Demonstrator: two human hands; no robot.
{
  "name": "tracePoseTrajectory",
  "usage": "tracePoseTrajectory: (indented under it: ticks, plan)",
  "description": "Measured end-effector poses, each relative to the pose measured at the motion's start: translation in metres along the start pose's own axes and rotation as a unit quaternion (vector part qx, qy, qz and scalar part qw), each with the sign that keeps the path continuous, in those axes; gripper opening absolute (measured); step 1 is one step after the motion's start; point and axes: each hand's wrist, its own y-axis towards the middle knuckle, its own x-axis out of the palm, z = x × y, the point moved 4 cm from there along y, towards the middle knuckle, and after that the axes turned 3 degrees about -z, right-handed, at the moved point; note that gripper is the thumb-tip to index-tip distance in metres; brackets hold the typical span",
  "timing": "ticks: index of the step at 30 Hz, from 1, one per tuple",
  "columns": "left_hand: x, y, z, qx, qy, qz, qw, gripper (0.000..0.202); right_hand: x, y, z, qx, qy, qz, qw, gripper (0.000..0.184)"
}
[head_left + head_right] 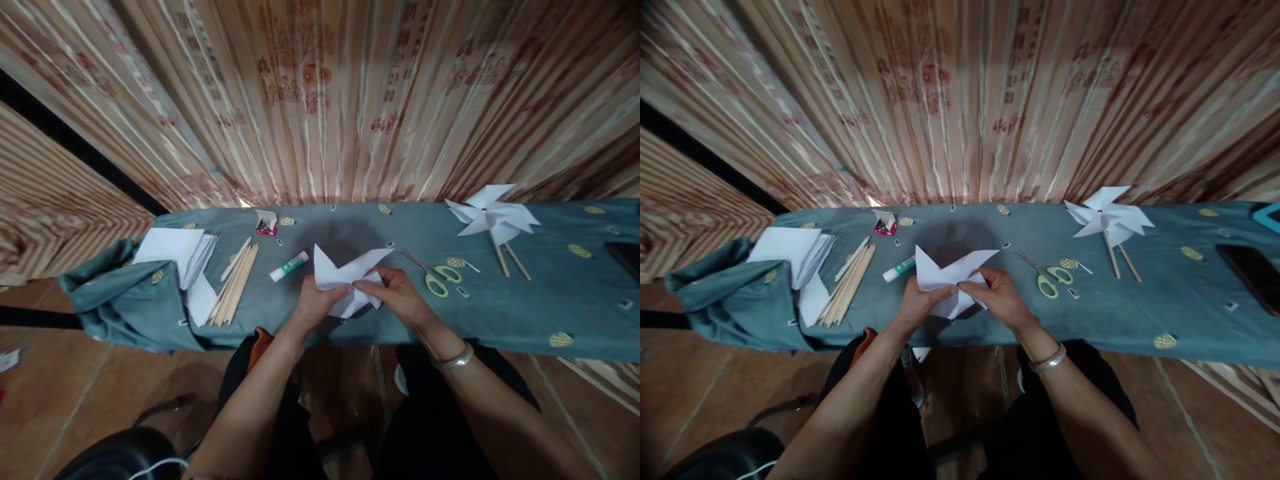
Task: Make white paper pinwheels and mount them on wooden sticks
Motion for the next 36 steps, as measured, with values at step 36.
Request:
tracePoseTrajectory:
  ticks: [36]
  plan:
    - [-0.008, -0.004, 0.001, 0.005, -0.001, 0.021, 1.000, 0.036, 0.011, 0.000, -0.001, 0.009, 0.029, -0.012, 0.999, 0.038]
